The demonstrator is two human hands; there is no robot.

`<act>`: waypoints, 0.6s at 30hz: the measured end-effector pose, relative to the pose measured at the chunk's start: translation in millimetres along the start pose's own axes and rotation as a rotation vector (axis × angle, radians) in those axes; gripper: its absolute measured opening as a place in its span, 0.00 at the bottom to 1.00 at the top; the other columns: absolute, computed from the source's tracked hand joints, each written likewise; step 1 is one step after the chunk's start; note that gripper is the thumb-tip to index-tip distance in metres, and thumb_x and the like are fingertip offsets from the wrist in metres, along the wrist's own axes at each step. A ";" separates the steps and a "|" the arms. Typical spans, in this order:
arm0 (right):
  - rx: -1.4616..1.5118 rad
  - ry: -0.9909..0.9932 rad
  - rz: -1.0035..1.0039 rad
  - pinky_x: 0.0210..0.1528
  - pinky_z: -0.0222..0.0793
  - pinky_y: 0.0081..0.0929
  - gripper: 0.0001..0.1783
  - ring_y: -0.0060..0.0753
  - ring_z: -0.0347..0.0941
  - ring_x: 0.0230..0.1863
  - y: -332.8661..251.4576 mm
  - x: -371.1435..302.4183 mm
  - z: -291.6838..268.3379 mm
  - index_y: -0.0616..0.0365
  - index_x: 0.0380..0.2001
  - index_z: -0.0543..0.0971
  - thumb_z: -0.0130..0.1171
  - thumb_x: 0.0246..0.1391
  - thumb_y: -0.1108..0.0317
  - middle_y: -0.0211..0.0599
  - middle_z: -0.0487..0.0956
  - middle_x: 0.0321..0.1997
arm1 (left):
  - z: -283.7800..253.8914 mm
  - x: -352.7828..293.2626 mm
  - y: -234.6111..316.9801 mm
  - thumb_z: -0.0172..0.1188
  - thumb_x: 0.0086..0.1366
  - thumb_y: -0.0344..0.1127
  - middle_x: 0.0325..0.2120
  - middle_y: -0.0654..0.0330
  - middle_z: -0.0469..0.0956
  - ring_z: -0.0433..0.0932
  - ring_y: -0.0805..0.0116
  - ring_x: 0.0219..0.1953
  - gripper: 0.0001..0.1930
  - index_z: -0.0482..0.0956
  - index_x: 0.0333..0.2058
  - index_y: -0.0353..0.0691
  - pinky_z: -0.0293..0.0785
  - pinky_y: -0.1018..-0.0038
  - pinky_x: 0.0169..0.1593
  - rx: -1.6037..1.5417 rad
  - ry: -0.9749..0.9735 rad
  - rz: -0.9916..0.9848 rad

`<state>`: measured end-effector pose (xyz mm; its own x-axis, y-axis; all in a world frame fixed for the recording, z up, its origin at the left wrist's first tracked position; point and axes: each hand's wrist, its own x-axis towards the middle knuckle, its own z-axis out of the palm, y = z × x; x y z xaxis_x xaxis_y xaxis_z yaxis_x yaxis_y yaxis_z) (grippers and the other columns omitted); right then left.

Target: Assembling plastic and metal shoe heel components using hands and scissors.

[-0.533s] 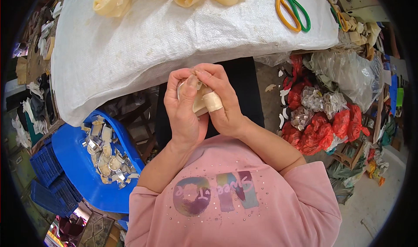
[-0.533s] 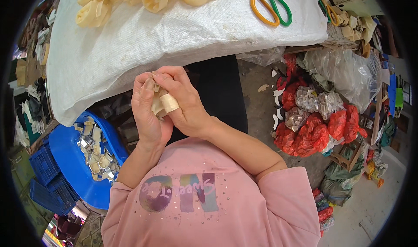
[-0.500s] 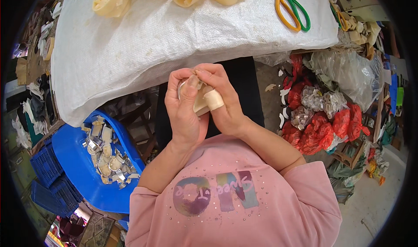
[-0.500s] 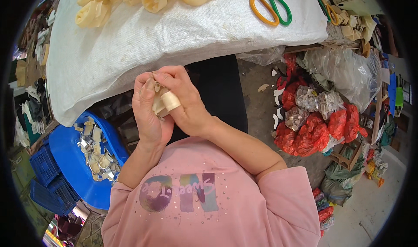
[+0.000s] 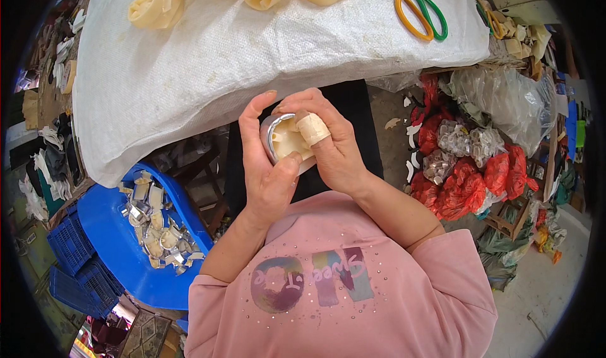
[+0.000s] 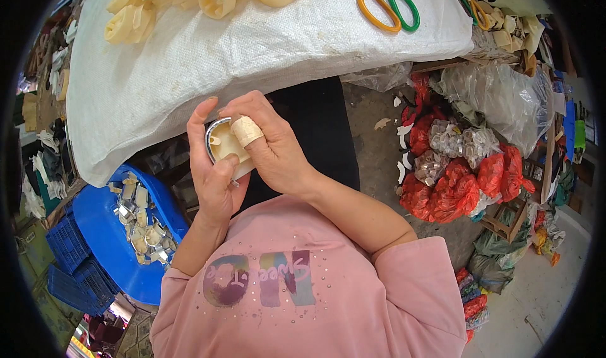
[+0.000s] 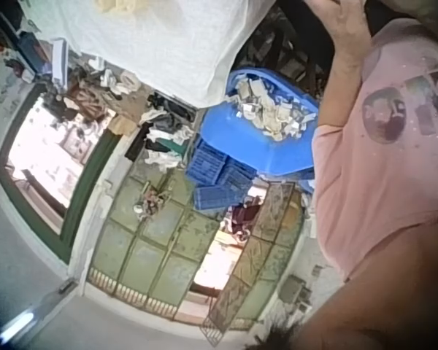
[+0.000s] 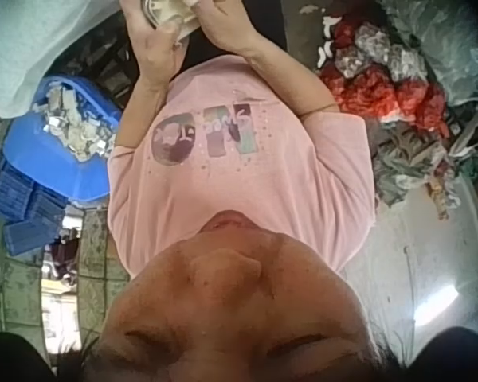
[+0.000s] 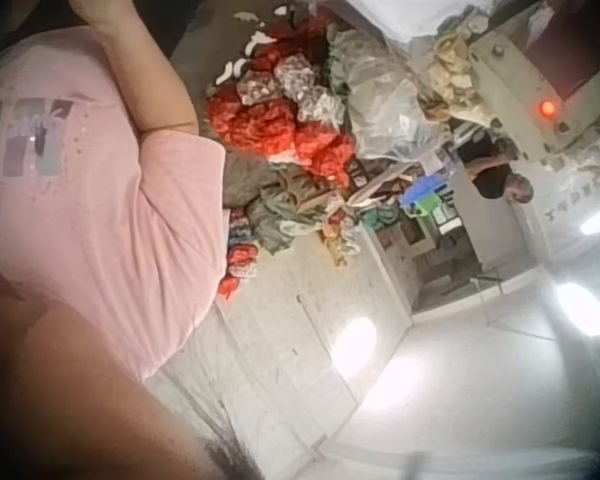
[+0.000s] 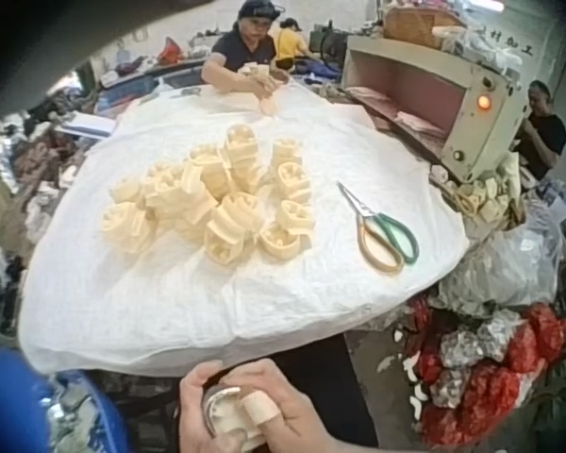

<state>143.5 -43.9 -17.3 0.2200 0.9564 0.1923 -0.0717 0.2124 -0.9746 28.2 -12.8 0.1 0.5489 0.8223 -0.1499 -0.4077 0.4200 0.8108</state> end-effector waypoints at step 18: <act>0.014 0.067 0.023 0.45 0.67 0.23 0.19 0.24 0.68 0.42 -15.2 14.4 -14.7 0.63 0.47 0.71 0.57 0.54 0.65 0.35 0.71 0.39 | -22.9 9.0 14.4 0.66 0.54 0.40 0.48 0.52 0.64 0.70 0.67 0.47 0.40 0.54 0.58 0.28 0.65 0.72 0.53 0.583 -0.121 0.036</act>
<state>162.1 -36.3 -1.4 0.2823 0.9457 0.1610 -0.0906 0.1933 -0.9770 10.6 9.4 -2.6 0.6350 0.7685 -0.0790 0.0212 0.0849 0.9962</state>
